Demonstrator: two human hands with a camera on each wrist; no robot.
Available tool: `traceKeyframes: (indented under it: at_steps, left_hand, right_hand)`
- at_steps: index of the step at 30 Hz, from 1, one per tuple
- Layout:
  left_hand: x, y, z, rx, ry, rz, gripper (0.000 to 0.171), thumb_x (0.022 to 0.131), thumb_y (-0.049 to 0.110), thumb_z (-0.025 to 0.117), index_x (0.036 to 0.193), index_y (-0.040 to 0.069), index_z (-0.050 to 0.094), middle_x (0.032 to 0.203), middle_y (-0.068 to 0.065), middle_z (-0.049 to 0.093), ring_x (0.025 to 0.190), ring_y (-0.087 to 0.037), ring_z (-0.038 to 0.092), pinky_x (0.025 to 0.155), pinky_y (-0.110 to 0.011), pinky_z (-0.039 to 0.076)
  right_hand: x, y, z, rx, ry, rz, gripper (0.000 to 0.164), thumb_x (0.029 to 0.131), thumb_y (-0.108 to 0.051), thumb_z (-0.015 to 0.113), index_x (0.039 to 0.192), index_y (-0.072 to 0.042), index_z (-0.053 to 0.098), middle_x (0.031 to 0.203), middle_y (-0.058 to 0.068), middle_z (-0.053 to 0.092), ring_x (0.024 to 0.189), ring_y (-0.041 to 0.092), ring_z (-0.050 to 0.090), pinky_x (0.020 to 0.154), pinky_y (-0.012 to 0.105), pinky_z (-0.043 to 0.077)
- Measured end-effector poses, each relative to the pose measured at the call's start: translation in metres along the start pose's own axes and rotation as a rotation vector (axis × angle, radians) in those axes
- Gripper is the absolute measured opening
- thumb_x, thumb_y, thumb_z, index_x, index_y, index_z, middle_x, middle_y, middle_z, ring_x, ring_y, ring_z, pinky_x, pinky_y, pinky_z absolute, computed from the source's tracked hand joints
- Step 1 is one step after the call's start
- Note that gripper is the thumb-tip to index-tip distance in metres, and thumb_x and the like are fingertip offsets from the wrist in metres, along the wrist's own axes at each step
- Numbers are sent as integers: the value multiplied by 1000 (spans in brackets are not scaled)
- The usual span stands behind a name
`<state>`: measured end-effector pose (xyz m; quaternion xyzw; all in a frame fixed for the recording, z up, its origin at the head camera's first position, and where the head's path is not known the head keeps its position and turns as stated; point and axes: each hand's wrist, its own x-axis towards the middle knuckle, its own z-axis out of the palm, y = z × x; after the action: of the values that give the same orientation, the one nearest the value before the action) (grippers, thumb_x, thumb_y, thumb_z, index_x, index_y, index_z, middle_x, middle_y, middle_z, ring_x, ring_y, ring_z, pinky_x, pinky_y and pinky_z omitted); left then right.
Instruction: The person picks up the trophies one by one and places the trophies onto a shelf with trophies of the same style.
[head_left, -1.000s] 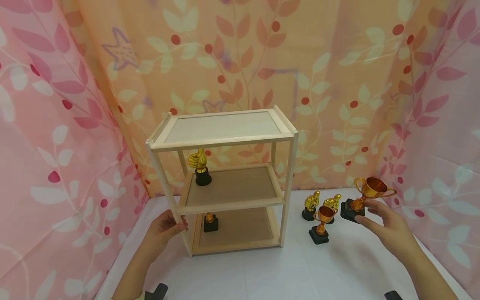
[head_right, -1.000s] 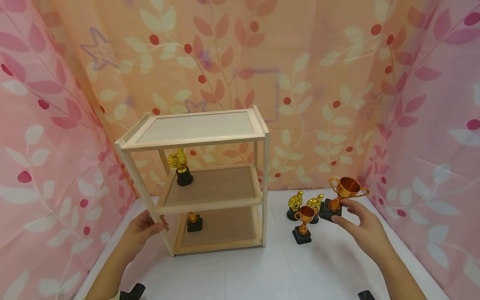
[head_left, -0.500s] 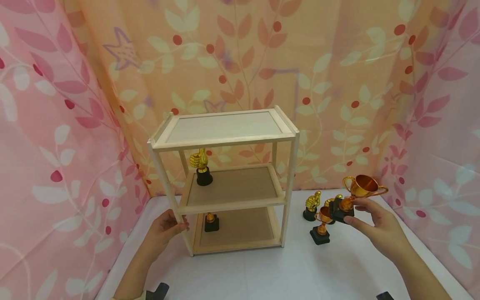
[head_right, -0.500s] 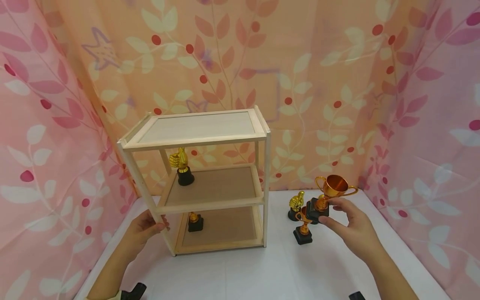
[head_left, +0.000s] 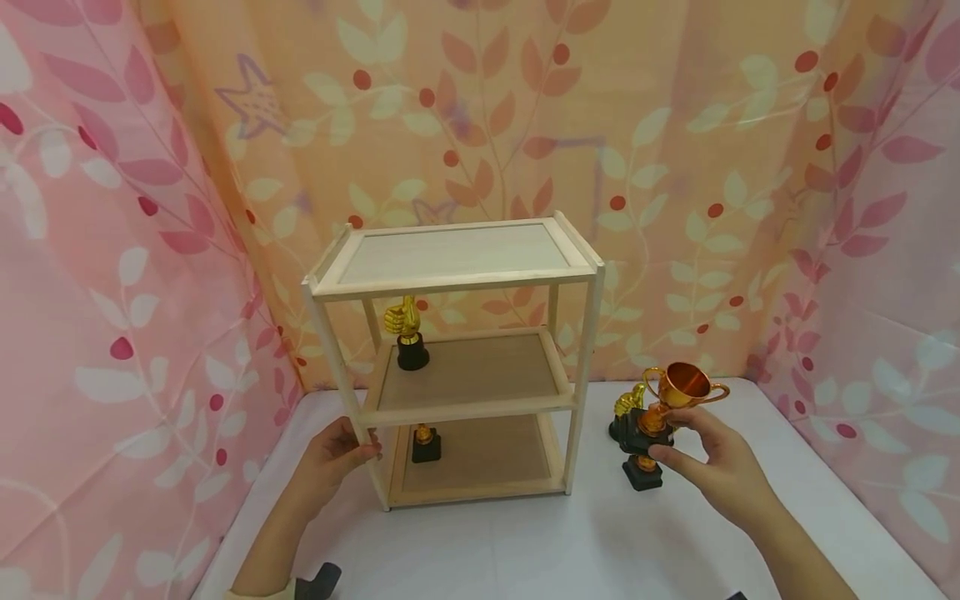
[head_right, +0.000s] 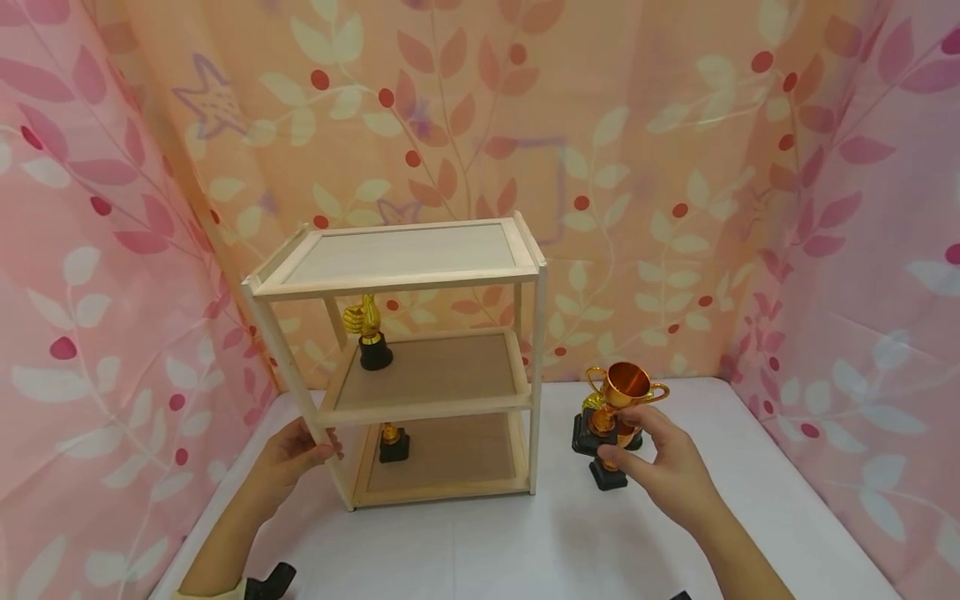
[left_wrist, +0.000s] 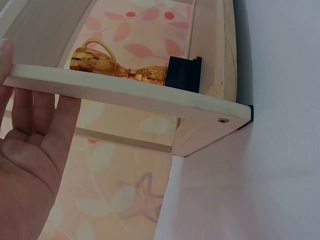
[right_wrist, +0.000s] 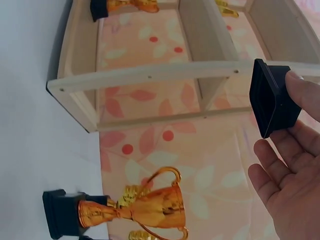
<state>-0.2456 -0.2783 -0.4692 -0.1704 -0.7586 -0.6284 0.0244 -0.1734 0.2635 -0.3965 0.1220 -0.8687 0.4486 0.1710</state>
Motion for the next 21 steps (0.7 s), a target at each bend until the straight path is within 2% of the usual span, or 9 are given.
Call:
traceKeyframes:
  at_steps: [5,11,14,17,21]
  left_hand:
    - [1,0,0,12,2,-6,27,98,12,69,115,-4,55,106,-11,65,101,-20,70,92,-27,58]
    - [2,0,0,-5,1,11,24,98,7,67,115,-5,54,106,-12,64,99,-20,70,92,-29,58]
    - [1,0,-1,2,-2,12,26,99,9,67,116,-5,54,106,-11,64,100,-19,70,92,-28,58]
    - [1,-2,-1,5,-2,10,27,99,11,68,116,-4,55,106,-10,65,100,-19,70,92,-27,58]
    - [0,-3,-1,-5,-5,15,25,99,9,68,116,-4,54,106,-10,65,100,-20,70,92,-28,58]
  right_hand:
    - [-4,-2,13,17,-13,-27,39,86,-18,84,121,-14,65,119,-11,64,114,-8,47,96,84,32]
    - [-5,-8,28,19,-40,-66,40,85,-19,84,120,-19,66,122,1,67,113,-7,52,97,82,35]
    - [-7,-9,37,14,-53,-66,39,85,-21,84,120,-21,67,122,1,68,113,-4,54,98,79,39]
    - [-8,-8,46,0,-73,-65,38,85,-25,84,120,-25,68,121,-5,69,113,1,57,97,68,48]
    - [-10,-5,59,-38,-87,-80,37,84,-29,85,117,-29,69,119,-12,70,113,7,61,95,43,53]
